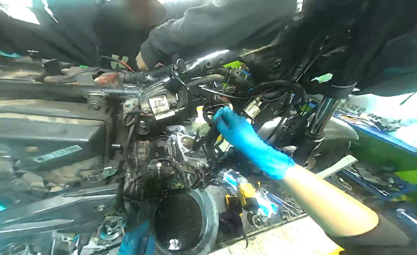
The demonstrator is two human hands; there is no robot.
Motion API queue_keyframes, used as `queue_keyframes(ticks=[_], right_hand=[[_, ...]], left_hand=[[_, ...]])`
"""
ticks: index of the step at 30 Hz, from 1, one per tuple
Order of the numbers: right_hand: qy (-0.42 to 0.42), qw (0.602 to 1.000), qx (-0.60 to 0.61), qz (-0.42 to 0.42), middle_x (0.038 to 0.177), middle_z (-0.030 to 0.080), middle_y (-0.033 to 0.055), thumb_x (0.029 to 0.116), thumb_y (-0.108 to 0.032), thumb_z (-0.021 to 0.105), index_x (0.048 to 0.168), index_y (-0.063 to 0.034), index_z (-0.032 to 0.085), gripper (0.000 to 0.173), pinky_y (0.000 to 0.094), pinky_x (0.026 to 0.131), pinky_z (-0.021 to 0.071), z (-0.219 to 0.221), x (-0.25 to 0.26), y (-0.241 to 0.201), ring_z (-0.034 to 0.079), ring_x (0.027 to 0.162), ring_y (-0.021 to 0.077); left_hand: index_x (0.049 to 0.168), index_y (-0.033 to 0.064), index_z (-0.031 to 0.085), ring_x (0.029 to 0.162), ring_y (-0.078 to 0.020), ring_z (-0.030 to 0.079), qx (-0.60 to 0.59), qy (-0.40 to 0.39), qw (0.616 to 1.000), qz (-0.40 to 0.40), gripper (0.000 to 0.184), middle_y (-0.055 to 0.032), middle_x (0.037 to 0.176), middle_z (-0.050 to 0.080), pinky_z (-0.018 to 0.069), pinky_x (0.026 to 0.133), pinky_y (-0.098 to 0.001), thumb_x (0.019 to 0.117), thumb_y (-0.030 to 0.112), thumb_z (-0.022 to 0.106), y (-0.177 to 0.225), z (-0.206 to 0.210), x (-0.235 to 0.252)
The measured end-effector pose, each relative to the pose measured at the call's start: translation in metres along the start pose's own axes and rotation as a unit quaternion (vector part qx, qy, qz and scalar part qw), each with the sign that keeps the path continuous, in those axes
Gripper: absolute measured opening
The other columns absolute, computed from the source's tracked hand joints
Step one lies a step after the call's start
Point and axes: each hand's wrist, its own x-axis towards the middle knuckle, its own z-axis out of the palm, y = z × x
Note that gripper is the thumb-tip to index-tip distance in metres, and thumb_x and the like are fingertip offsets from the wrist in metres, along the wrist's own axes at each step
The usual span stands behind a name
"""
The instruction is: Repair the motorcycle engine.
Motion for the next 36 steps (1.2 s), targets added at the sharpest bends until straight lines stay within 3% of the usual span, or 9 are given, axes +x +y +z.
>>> queue_keyframes(ticks=[3,7,9,13,16,20,23,27,36], right_hand=[[0.037,0.994,0.096,-0.033,0.101,0.071,0.0049,0.1003,-0.015,0.05,0.118,-0.0145,0.065,0.023,0.0471,0.075,0.0554,-0.005,0.014,-0.009,0.068,0.086,0.0187],[0.037,0.995,0.07,-0.062,0.102,0.072,0.0044,0.1039,-0.017,0.05,0.121,-0.0156,0.067,0.024,0.0463,0.081,0.0556,-0.007,0.02,-0.017,0.069,0.089,0.0175],[0.033,0.997,0.052,-0.048,0.102,0.072,0.0038,0.1048,-0.02,0.052,0.119,-0.0178,0.069,0.022,0.0472,0.083,0.0545,-0.01,0.023,-0.017,0.069,0.091,0.0175],[0.038,0.998,0.052,-0.014,0.098,0.072,0.0042,0.1042,-0.024,0.054,0.115,-0.0182,0.07,0.02,0.0504,0.08,0.0535,-0.014,0.02,-0.015,0.069,0.089,0.0191],[0.05,0.992,0.114,0.011,0.096,0.073,0.002,0.1054,-0.022,0.053,0.114,-0.017,0.069,0.018,0.0421,0.073,0.0616,-0.009,0.014,-0.014,0.072,0.079,0.0147],[0.053,0.988,0.144,0.012,0.092,0.073,0.0002,0.1054,-0.021,0.053,0.115,-0.017,0.068,0.019,0.0382,0.069,0.0623,-0.006,0.007,-0.013,0.072,0.074,0.013],[0.058,0.994,0.097,0.008,0.091,0.074,0.0,0.1066,-0.026,0.053,0.12,-0.0213,0.068,0.021,0.0445,0.066,0.0631,-0.008,-0.002,-0.016,0.072,0.073,0.016],[0.038,0.99,0.125,0.043,0.093,0.075,-0.0001,0.1019,-0.029,0.056,0.117,-0.0195,0.071,0.023,0.0416,0.072,0.0626,-0.008,0.002,-0.003,0.073,0.078,0.0145],[-0.02,0.988,0.129,0.078,0.093,0.075,-0.0003,0.1037,-0.025,0.056,0.115,-0.0188,0.072,0.021,0.0379,0.072,0.0617,-0.016,-0.003,0.004,0.072,0.077,0.0132]], left_hand=[[0.128,-0.0001,0.067,0.097,-0.0233,0.069,-0.018,0.029,0.999,0.017,0.037,-0.0195,0.117,0.068,0.0596,0.086,-0.0404,0.0982,0.021,0.061,0.04,0.013,0.043],[0.127,0.006,0.068,0.102,-0.0185,0.07,-0.067,0.019,0.996,-0.061,0.035,-0.0099,0.118,0.071,0.0577,0.092,-0.0405,0.1005,0.027,0.059,0.059,0.053,0.088],[0.123,0.0027,0.069,0.102,-0.0201,0.07,-0.103,0.046,0.99,-0.081,0.03,-0.0124,0.115,0.071,0.0574,0.094,-0.0412,0.1006,0.022,0.062,0.063,0.074,0.102],[0.128,0.0078,0.069,0.102,-0.0217,0.071,-0.059,0.05,0.99,-0.118,0.033,-0.0105,0.113,0.073,0.0563,0.094,-0.0455,0.1003,0.025,0.063,0.08,0.099,0.114],[0.136,0.0121,0.065,0.107,-0.0251,0.069,-0.013,0.015,0.981,-0.19,0.04,-0.0102,0.114,0.073,0.0538,0.097,-0.0505,0.1005,0.031,0.063,0.092,0.105,0.128],[0.124,0.0149,0.071,0.105,-0.0279,0.071,0.04,0.026,0.973,-0.226,0.034,-0.0098,0.11,0.075,0.0547,0.093,-0.0543,0.0983,0.036,0.066,0.096,0.115,0.14],[0.121,0.0084,0.073,0.105,-0.0333,0.072,0.031,0.093,0.977,-0.192,0.035,-0.0144,0.11,0.075,0.0547,0.092,-0.0592,0.0971,0.033,0.066,0.091,0.122,0.133],[0.112,-0.0012,0.075,0.102,-0.0348,0.073,0.018,0.14,0.985,-0.1,0.033,-0.0187,0.107,0.075,0.0554,0.092,-0.0592,0.0964,0.027,0.065,0.078,0.13,0.132],[0.117,0.008,0.073,0.099,-0.0291,0.073,-0.059,0.101,0.978,-0.17,0.03,-0.0113,0.103,0.076,0.0562,0.09,-0.0576,0.0931,0.026,0.071,0.07,0.118,0.145]])
